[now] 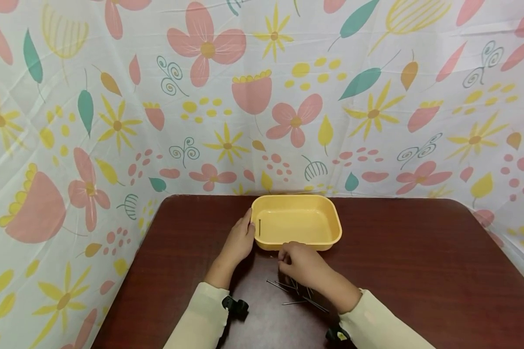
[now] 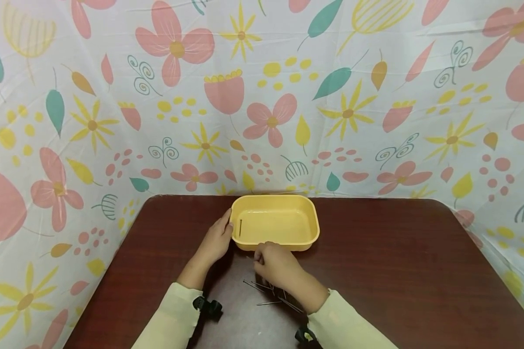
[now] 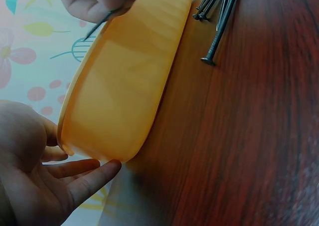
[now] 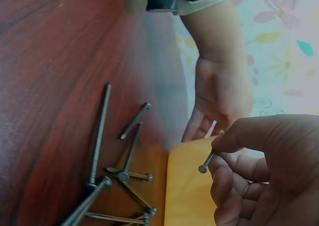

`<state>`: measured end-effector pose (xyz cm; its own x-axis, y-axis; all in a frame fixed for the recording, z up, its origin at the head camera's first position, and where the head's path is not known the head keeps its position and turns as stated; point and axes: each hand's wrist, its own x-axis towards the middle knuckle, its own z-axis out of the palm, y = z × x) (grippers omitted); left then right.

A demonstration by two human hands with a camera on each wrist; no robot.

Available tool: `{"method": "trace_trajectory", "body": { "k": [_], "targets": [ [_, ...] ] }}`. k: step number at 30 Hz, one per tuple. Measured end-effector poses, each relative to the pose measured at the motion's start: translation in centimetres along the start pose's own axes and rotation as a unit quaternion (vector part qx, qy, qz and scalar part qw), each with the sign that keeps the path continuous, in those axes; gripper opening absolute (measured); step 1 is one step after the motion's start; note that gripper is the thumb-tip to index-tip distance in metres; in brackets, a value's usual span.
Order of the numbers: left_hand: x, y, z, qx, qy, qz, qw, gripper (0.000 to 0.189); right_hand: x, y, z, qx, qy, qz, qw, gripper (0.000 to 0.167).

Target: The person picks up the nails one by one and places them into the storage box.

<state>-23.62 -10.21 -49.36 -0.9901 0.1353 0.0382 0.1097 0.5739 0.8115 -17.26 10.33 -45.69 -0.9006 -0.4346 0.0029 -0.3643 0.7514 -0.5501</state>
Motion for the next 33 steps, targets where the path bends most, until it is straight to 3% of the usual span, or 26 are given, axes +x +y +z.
{"method": "trace_trajectory", "body": {
  "k": [17, 27, 33],
  "targets": [
    [0.1, -0.1, 0.2, 0.010, 0.008, 0.008, 0.9999, 0.055, 0.6, 0.3, -1.5, 0.039, 0.050, -0.021, 0.9978, 0.005],
    [0.1, 0.1, 0.0, 0.002, 0.002, 0.003, 1.0000, 0.055, 0.8, 0.0, -2.5, 0.134, 0.001, 0.019, 0.9907, 0.009],
    [0.1, 0.0, 0.0, 0.003, 0.001, 0.002, 1.0000, 0.055, 1.0, 0.1, -2.6, 0.169, -0.005, 0.011, 0.9855, 0.007]
  ]
}}
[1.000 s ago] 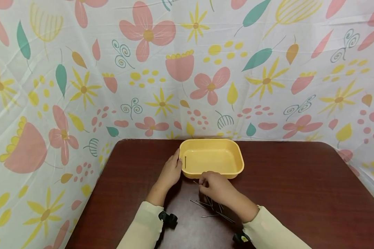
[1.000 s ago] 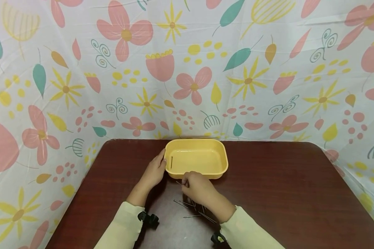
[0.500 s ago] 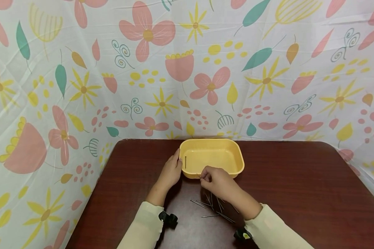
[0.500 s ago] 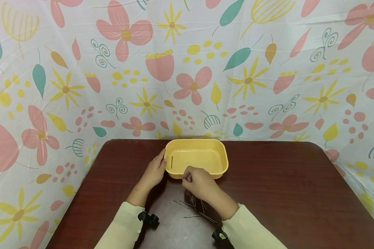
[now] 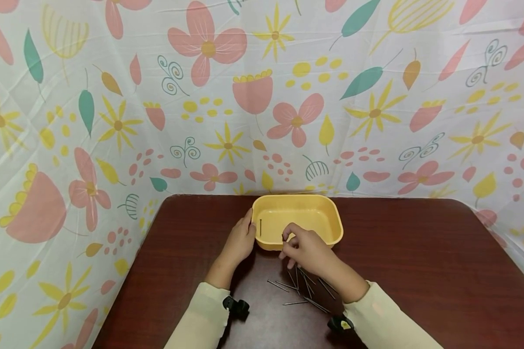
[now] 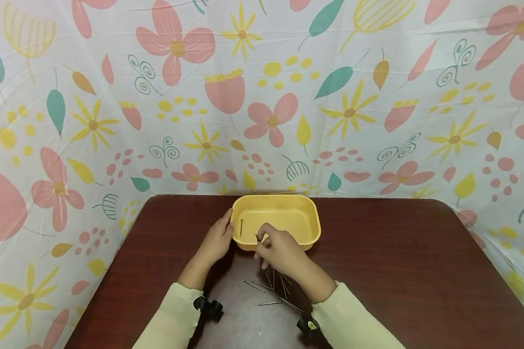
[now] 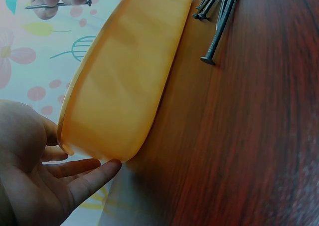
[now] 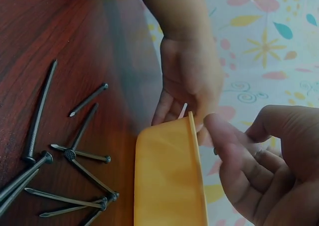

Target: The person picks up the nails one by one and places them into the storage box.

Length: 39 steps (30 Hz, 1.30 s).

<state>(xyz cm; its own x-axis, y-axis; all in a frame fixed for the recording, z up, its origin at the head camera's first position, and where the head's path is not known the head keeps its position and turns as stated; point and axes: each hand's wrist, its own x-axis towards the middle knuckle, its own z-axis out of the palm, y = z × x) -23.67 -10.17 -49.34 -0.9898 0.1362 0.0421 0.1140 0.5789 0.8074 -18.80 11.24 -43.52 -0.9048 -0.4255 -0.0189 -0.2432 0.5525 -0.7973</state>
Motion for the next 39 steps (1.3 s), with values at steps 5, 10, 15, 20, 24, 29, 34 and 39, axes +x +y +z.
{"method": "trace_trajectory", "body": {
  "k": [5, 10, 15, 20, 24, 29, 34, 39],
  "targets": [
    [0.0, 0.0, 0.0, 0.001, 0.002, 0.005, 1.0000, 0.055, 0.2, 0.0, -0.1, 0.012, 0.009, -0.018, 0.9997, 0.005],
    [0.0, 0.0, 0.0, 0.001, 0.005, 0.004, 1.0000, 0.055, 0.5, 0.0, -0.1, 0.024, 0.024, -0.040, 0.9986, 0.006],
    [0.0, 0.0, 0.0, 0.004, 0.006, 0.003, 1.0000, 0.055, 0.7, 0.1, -0.2, 0.050, 0.025, -0.058, 0.9967, 0.011],
    [0.1, 0.1, 0.0, 0.006, 0.008, 0.003, 0.9999, 0.055, 1.0, 0.1, -0.3, 0.059, 0.023, -0.067, 0.9957, 0.021],
    [0.1, 0.0, 0.0, 0.008, 0.008, 0.004, 0.9999, 0.055, 1.2, 0.0, -0.5, 0.072, 0.030, -0.053, 0.9956, 0.025],
    [0.1, 0.0, -0.1, 0.005, 0.006, 0.003, 1.0000, 0.055, 1.8, 0.3, -0.7, 0.078, 0.041, -0.039, 0.9954, 0.021],
    [0.0, 0.0, -0.1, 0.005, 0.005, 0.007, 1.0000, 0.054, 2.6, 0.5, -0.9, 0.069, 0.052, -0.025, 0.9959, 0.016],
    [0.0, 0.1, -0.1, -0.001, 0.001, 0.002, 1.0000, 0.055, 3.6, 0.6, -1.1, 0.064, 0.063, 0.001, 0.9960, 0.012]
  ]
}}
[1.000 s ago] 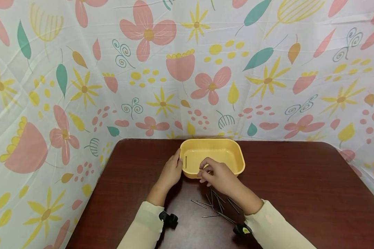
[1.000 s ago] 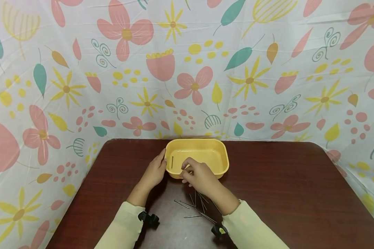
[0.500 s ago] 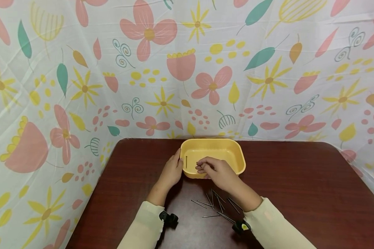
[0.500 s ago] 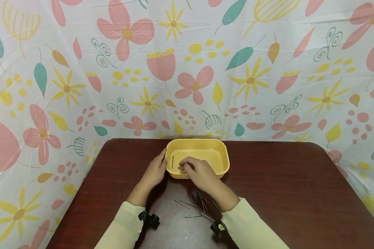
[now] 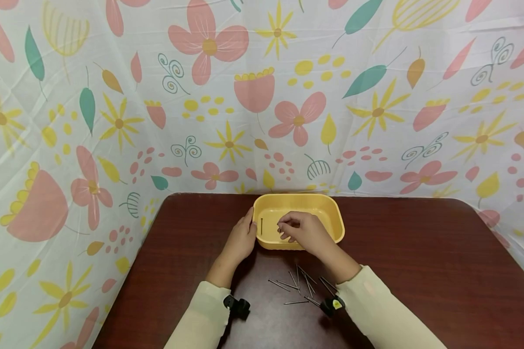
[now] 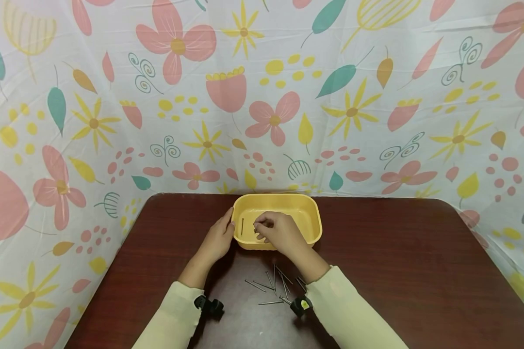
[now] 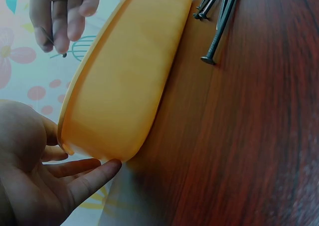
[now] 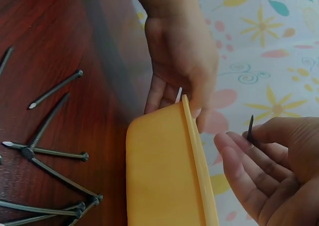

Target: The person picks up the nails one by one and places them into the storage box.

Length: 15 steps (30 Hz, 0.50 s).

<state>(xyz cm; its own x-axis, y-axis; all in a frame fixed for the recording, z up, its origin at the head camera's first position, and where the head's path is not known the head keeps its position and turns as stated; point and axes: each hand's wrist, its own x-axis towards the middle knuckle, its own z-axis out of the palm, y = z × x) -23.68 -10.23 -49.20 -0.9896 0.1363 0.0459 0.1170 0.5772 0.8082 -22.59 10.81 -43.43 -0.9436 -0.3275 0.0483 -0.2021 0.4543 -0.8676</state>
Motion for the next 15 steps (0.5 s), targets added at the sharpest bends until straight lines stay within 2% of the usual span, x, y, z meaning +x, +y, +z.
{"method": "trace_trajectory", "body": {
  "k": [7, 11, 15],
  "targets": [
    [0.1, -0.1, 0.1, 0.004, 0.002, -0.004, 1.0000, 0.055, 1.4, 0.0, 0.1, -0.015, -0.001, 0.011, 0.9998, 0.015],
    [0.2, -0.1, 0.0, 0.005, 0.005, -0.003, 1.0000, 0.055, 2.0, 0.0, 0.3, -0.019, -0.006, 0.010, 0.9997, 0.011],
    [0.2, -0.1, 0.0, 0.005, 0.004, -0.002, 1.0000, 0.055, 2.5, 0.1, 0.4, -0.021, -0.011, 0.026, 0.9994, 0.014]
  ]
}}
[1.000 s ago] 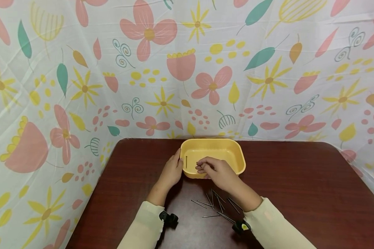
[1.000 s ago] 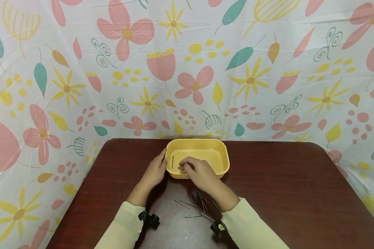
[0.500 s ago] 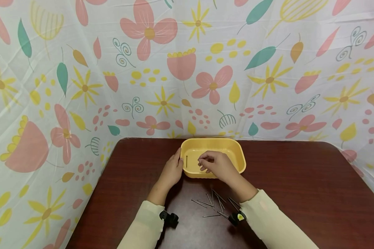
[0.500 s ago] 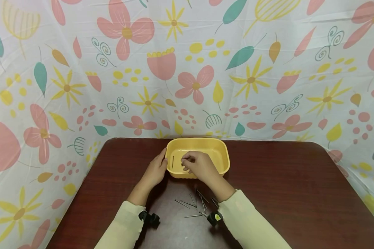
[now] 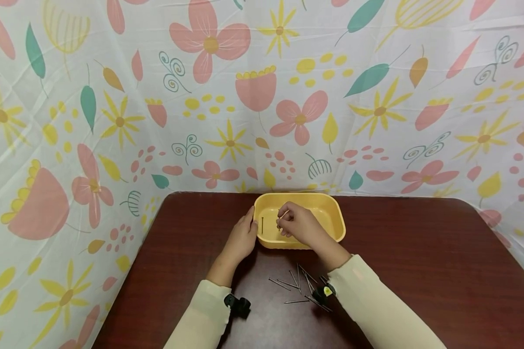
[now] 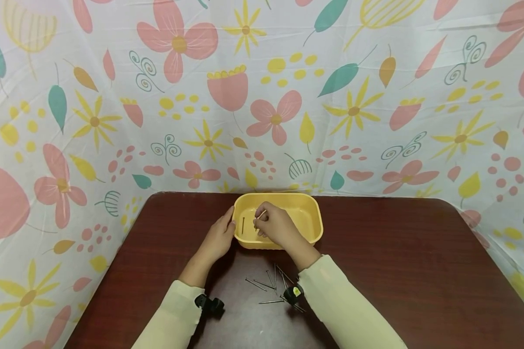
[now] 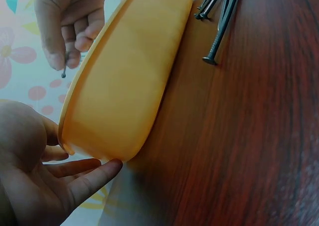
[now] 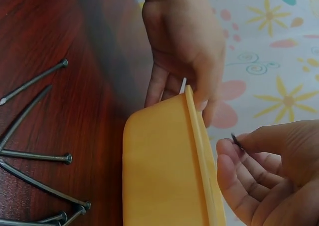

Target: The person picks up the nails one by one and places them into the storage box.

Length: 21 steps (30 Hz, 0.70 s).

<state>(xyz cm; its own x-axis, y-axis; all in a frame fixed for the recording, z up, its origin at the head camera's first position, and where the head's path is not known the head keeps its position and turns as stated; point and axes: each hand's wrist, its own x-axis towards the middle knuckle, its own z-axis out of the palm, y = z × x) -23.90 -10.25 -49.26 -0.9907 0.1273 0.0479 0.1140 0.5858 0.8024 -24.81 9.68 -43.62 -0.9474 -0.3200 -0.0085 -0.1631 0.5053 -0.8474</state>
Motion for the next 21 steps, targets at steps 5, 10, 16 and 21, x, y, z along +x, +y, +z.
{"method": "trace_trajectory", "body": {
  "k": [5, 10, 16, 21],
  "targets": [
    [0.1, 0.0, 0.0, 0.002, 0.000, -0.002, 1.0000, 0.054, 0.8, 0.0, 0.2, -0.014, -0.009, 0.034, 0.9993, 0.021],
    [0.1, 0.1, 0.1, 0.002, 0.001, -0.002, 1.0000, 0.054, 1.4, 0.2, 0.5, -0.028, -0.018, 0.053, 0.9980, 0.014],
    [0.0, 0.0, 0.1, 0.003, -0.004, -0.002, 1.0000, 0.054, 2.1, 0.2, 0.8, -0.117, -0.027, 0.074, 0.9900, 0.009],
    [0.0, 0.0, 0.0, 0.003, -0.002, -0.003, 1.0000, 0.055, 2.7, -0.3, 0.9, -0.232, -0.046, 0.085, 0.9679, 0.028]
  ]
}}
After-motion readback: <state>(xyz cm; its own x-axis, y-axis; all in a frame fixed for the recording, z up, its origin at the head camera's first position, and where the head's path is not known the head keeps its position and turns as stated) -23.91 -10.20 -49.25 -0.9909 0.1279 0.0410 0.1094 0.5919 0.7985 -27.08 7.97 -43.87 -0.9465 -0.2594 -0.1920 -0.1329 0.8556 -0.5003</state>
